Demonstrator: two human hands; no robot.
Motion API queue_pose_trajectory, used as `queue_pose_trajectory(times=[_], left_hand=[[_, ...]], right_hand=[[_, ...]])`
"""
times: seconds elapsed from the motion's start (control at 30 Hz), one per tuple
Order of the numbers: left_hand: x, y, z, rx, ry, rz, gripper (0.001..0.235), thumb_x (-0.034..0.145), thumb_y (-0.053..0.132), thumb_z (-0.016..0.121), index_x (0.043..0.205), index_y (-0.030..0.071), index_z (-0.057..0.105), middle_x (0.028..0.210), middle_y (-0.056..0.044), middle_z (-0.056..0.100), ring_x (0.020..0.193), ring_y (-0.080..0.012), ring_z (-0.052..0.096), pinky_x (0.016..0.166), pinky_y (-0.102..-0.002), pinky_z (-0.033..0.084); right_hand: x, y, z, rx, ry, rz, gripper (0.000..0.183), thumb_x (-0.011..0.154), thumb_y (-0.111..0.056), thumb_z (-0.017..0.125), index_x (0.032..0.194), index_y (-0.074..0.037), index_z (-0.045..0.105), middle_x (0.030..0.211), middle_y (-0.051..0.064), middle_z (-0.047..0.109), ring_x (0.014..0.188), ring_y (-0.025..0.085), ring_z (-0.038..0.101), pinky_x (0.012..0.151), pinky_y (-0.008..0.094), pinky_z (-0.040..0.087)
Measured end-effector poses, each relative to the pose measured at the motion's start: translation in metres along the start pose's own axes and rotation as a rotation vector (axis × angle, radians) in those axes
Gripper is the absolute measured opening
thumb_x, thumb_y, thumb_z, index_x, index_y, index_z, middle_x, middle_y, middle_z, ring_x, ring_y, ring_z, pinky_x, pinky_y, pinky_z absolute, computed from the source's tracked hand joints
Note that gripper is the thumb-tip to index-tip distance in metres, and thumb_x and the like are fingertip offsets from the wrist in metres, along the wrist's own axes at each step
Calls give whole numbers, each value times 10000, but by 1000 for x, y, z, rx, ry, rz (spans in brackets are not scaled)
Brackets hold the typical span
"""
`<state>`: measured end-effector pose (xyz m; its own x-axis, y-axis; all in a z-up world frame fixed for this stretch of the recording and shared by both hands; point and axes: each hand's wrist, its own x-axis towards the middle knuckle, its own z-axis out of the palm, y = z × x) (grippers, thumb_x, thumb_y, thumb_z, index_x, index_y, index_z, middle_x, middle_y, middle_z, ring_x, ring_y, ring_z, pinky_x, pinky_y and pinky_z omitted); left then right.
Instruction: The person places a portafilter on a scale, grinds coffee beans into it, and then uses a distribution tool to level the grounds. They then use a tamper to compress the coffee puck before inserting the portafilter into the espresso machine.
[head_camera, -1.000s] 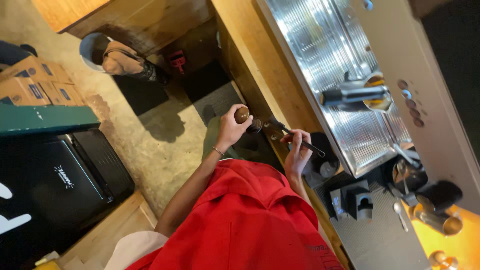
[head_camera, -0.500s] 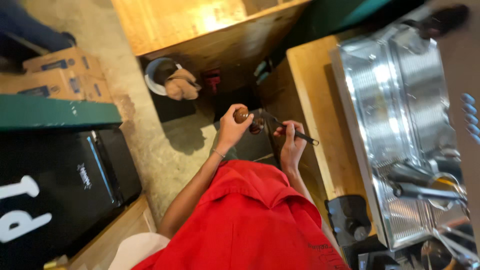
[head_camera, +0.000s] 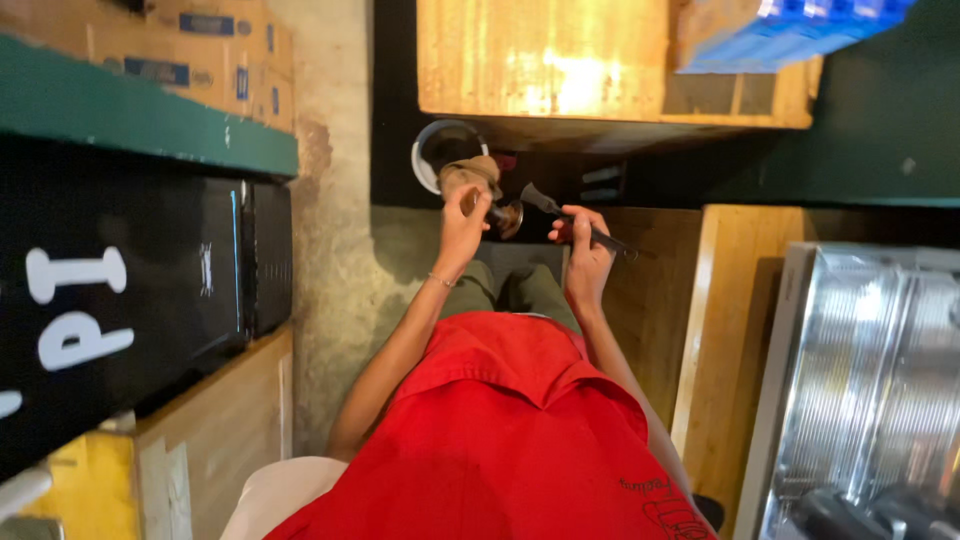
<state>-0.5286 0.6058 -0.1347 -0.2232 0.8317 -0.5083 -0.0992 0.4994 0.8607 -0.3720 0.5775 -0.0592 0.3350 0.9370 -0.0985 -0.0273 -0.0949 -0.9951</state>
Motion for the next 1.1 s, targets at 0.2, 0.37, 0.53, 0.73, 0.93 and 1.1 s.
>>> queue_pose_trajectory(times=[0.2, 0.37, 0.53, 0.73, 0.93, 1.1], left_hand=[[51, -25, -25, -398, 285, -107, 210, 850, 241, 613, 864, 33, 589, 717, -41, 466, 434, -123, 545, 435, -236, 526], [88, -34, -36, -574, 474, -232, 233, 824, 254, 638, 750, 55, 540, 616, -38, 455, 385, -119, 475, 373, -229, 496], [127, -59, -40, -626, 572, -301, 302, 796, 300, 667, 688, 59, 520, 558, -67, 480, 358, -129, 464, 343, -251, 473], [128, -14, -46, -569, 676, -392, 261, 814, 252, 568, 739, 60, 409, 595, -54, 384, 374, -131, 340, 378, -289, 361], [132, 7, -38, -463, 666, -409, 244, 832, 283, 533, 793, 63, 434, 652, -33, 416, 356, -148, 432, 391, -267, 397], [131, 13, -37, -544, 725, -382, 246, 817, 251, 539, 736, 63, 401, 662, -63, 440, 386, -156, 404, 418, -290, 434]], right_hand=[[39, 19, 40, -89, -180, 21, 186, 968, -124, 516, 977, 15, 639, 755, 159, 640, 657, 189, 640, 639, 259, 525], [72, 38, 76, -170, -303, 42, 135, 889, -11, 618, 1015, 37, 626, 767, 165, 654, 688, 186, 639, 673, 274, 545], [95, 51, 105, -150, -337, 83, 134, 903, -15, 593, 1022, 37, 625, 806, 202, 666, 742, 204, 652, 711, 310, 570], [112, 75, 123, -14, -420, 190, 150, 924, -145, 532, 977, -17, 591, 958, 129, 606, 941, 236, 655, 875, 328, 562], [109, 92, 133, 91, -362, 274, 191, 945, -235, 466, 955, -47, 501, 972, 144, 608, 843, 304, 699, 758, 332, 592], [106, 104, 132, -226, -352, 15, 174, 973, -214, 414, 975, -87, 531, 1013, 73, 596, 989, 177, 553, 896, 298, 412]])
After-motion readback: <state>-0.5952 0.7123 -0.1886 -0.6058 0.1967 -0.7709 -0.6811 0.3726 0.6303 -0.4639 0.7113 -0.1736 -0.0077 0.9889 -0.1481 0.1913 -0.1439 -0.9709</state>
